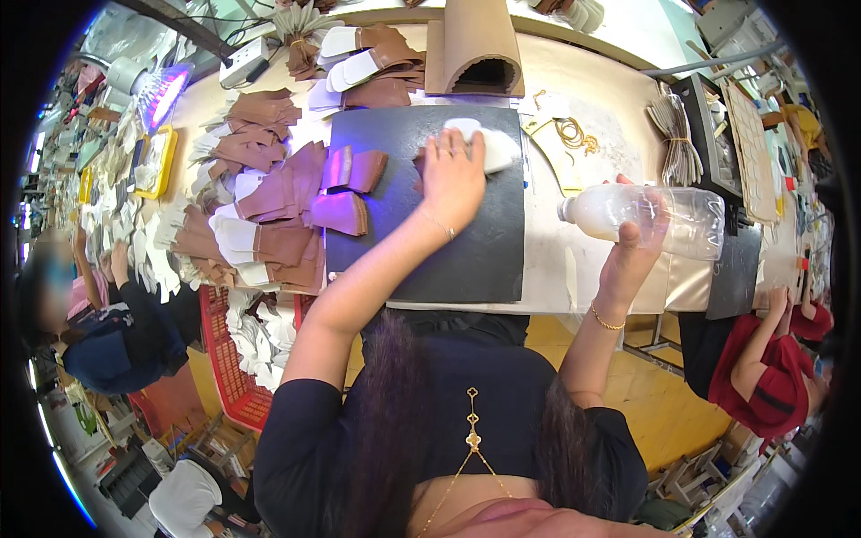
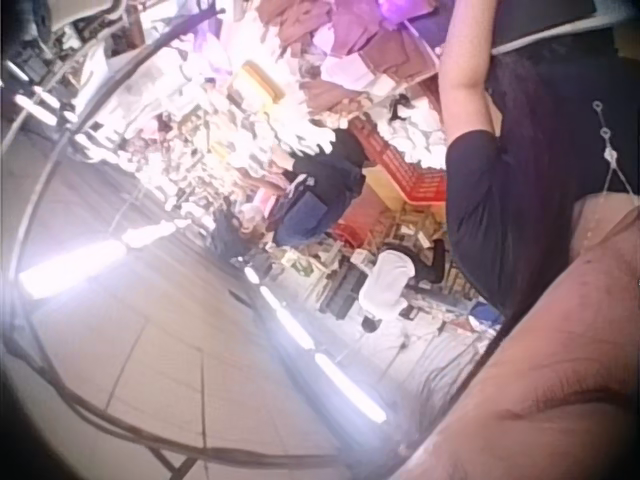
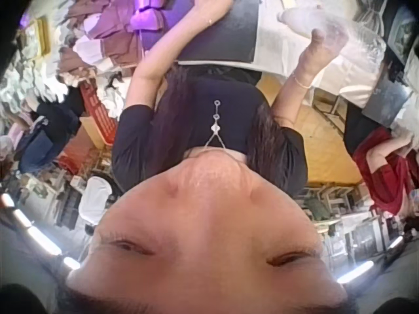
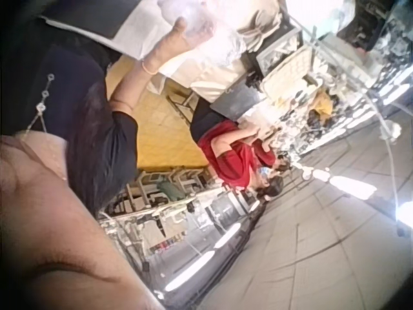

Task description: The person repeatedly applies glue from a plastic bottle to the edges of small brown leather pieces with white inserts. They handle the pieces one at a time, wipe the glue, and place them on the table. The task continues throughout the clip.

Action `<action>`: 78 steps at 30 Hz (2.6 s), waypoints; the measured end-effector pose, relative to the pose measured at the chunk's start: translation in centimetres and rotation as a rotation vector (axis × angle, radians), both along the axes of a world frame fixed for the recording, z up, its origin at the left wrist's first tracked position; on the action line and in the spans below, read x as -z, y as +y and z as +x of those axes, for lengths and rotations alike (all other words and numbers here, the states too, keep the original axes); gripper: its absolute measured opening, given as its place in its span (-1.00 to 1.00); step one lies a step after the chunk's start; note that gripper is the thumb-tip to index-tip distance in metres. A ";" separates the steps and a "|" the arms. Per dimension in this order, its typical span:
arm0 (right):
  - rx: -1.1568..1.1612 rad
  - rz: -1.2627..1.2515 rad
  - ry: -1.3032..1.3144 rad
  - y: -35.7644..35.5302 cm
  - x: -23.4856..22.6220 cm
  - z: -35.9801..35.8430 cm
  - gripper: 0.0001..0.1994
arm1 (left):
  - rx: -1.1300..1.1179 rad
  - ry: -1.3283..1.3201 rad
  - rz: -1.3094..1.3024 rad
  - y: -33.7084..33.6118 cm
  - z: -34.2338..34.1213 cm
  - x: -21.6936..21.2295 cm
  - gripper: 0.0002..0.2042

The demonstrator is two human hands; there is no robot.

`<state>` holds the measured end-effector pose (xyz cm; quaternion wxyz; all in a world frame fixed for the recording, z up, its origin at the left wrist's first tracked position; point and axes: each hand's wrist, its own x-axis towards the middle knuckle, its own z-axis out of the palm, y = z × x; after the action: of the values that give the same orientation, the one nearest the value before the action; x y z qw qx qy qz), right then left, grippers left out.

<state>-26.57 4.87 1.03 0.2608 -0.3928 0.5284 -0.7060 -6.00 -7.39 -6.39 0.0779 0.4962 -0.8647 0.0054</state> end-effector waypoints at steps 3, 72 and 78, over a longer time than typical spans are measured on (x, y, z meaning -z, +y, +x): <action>-0.034 -0.045 -0.114 -0.6 -0.1 0.1 -0.16 | 0.135 0.273 0.044 2.4 -0.5 0.8 -0.35; -1.051 -0.289 -1.407 -7.1 5.5 -0.8 -0.12 | 0.059 1.029 0.708 4.0 5.4 -5.0 -0.68; -0.951 -0.194 -1.086 -4.7 3.6 -3.3 -0.09 | 0.003 0.969 1.020 2.7 8.2 -3.5 -0.57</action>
<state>-29.84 0.21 -2.56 0.7290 -0.1955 0.0316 -0.6552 2.20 -4.72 -2.86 0.2120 0.4162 -0.6281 -0.6224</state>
